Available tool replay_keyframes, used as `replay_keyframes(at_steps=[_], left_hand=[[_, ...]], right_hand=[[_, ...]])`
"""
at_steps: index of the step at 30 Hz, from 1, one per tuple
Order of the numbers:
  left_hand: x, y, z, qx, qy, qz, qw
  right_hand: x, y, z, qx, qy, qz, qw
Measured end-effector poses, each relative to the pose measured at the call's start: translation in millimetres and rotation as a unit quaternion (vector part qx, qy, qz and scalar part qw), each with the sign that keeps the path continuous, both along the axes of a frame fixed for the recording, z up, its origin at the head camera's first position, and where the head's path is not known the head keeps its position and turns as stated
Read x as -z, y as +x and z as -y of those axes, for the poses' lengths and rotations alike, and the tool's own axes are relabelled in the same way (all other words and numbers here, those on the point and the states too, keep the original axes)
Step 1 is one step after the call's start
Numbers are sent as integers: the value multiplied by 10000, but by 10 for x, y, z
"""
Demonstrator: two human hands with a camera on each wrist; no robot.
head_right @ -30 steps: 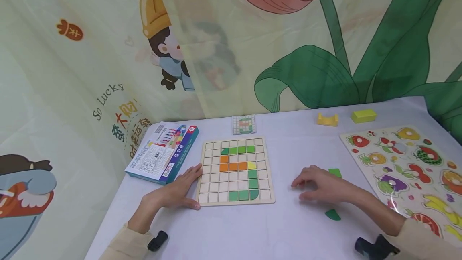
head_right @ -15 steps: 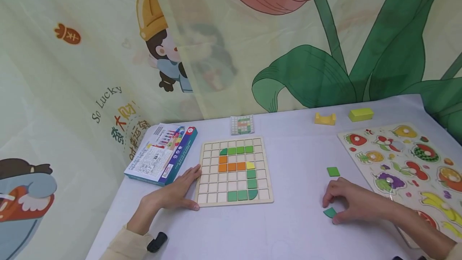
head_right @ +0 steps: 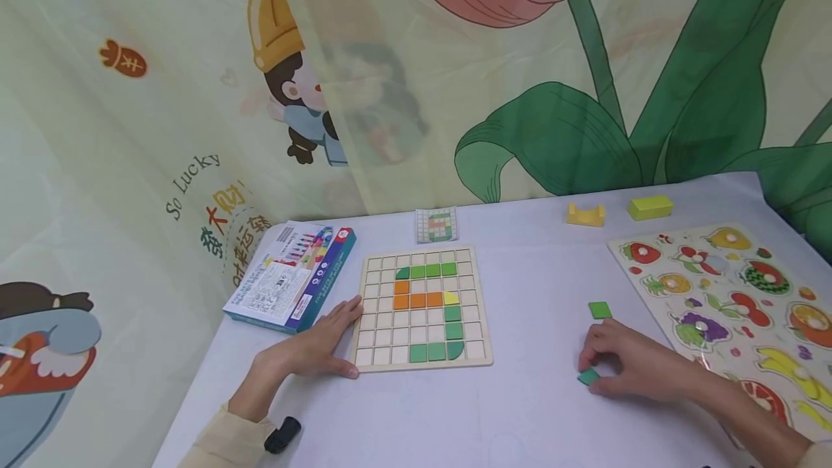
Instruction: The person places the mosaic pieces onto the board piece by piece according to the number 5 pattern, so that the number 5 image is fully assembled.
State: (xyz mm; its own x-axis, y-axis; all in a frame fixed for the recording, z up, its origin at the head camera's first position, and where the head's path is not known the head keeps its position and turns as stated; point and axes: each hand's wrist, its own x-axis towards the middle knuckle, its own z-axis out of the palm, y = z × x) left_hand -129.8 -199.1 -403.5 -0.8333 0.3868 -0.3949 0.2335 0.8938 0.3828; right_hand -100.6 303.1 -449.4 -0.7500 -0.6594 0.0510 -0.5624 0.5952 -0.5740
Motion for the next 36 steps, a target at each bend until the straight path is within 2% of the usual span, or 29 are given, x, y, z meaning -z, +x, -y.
replay_keyframes(at_steps=[6,10,13,16,18,22,26,28,36], left_hand=[[26,-7,2,39,29,9,10000],[8,-12,-12,52,24,3,10000],[-28,-9,-21,21,-11,-24,10000],[-56,-7,-24,8,-33,-43,10000],[-64,-6,-24,22,-33,-56,10000],[-53,-10,-19,13,-18,-30,10000],[-40,-8,-10,-30,33,7,10000],[-36,-3,-4,-41,49,14,10000],[4,-1,10,-57,63,46,10000]], right_hand=[[-49,-55,86,71,22,-445,9990],[-93,-68,-3,48,193,-331,9993],[-113,-73,-100,91,450,7,9989],[-99,-76,-160,165,559,167,9982],[-76,-76,-174,172,495,118,9986],[-40,-65,-125,178,206,-250,9993],[-69,-75,54,235,-4,-632,9977],[-109,-99,194,289,-80,-602,9977],[-255,-245,946,672,-215,25,9975]])
